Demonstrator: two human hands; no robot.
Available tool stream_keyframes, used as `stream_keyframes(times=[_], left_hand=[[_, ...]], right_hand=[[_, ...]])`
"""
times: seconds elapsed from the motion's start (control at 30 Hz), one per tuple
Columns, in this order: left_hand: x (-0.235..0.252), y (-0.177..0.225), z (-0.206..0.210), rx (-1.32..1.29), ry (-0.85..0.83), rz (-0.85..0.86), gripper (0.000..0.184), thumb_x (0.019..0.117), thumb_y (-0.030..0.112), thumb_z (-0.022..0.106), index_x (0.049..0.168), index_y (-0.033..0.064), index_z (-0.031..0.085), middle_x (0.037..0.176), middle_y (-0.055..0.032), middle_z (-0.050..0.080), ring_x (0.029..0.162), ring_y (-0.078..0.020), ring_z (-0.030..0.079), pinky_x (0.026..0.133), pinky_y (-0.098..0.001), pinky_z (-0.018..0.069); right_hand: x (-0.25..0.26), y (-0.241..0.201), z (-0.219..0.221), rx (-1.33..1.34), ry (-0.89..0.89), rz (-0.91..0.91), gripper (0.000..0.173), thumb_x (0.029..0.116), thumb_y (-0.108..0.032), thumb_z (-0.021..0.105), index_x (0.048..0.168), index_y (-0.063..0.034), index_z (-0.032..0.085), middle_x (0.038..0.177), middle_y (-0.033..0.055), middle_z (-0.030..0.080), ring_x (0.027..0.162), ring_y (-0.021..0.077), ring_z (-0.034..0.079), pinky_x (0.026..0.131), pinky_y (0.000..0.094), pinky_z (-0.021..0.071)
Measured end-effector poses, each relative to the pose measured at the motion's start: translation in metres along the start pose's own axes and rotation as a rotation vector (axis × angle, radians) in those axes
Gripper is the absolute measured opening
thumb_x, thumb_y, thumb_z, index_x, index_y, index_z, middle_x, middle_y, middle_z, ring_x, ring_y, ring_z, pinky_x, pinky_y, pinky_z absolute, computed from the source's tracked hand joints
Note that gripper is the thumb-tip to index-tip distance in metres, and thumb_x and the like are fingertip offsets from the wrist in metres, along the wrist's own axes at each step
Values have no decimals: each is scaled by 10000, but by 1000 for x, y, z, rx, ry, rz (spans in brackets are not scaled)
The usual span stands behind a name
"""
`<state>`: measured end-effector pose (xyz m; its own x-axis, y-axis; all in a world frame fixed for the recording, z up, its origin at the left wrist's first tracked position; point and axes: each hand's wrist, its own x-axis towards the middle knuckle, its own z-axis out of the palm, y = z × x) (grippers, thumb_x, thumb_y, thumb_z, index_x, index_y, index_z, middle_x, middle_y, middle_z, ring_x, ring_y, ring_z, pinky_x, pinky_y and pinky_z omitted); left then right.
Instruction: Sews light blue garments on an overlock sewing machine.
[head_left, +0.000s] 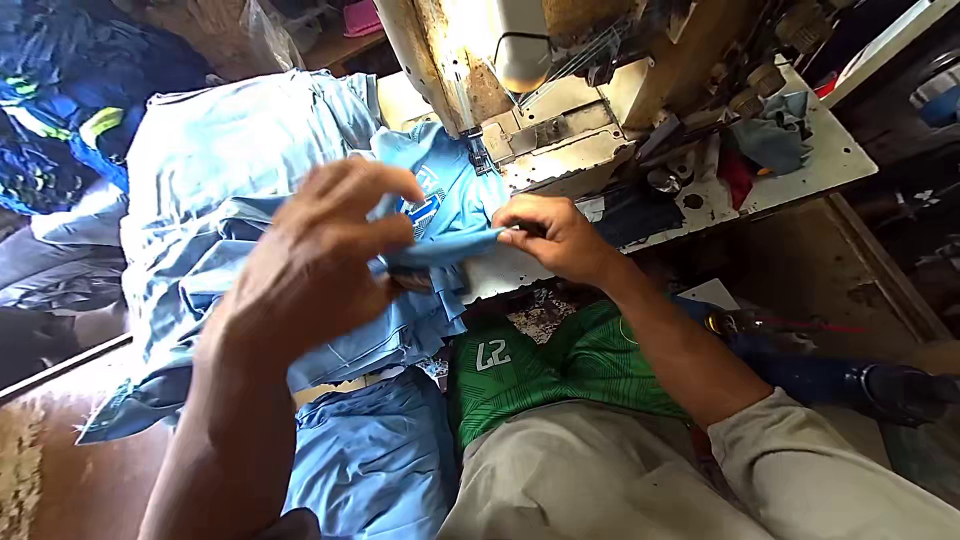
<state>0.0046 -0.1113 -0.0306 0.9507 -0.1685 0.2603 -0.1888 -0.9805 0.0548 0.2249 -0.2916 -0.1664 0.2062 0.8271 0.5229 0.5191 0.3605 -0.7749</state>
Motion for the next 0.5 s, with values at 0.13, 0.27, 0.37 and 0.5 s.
stream_keyframes(times=[0.13,0.27,0.37,0.5], left_hand=[[-5,27,49,-278,61,135,119,866,226,725,823,125,679,948,-4,729,883,-142,698,756,-355,588],[1,30,89,-232,198,110,238,913,313,725,1004,96,691,831,-9,679,726,-117,653,627,-309,541],[8,25,119,105,297,19,475,928,403,675,1315,129,670,1152,-136,663,973,-297,629,814,-464,489],[12,10,149,301,393,-85,331,968,82,571,1253,166,716,1465,-155,554,1349,-383,491,1155,-628,269]], right_hand=[[-24,-27,5,-28,-130,-139,127,961,-28,679,1073,-17,735,1099,66,711,1048,133,679,935,309,591],[-48,-30,14,-92,-37,-152,143,981,-37,659,1094,-1,739,1157,91,710,1084,143,688,925,312,603],[-63,-29,15,-74,59,-111,129,973,-21,670,1076,31,726,1132,108,709,1066,156,692,936,323,605],[-75,-26,16,-51,108,-59,110,977,-28,668,1048,38,720,1098,107,709,1047,161,693,927,328,606]])
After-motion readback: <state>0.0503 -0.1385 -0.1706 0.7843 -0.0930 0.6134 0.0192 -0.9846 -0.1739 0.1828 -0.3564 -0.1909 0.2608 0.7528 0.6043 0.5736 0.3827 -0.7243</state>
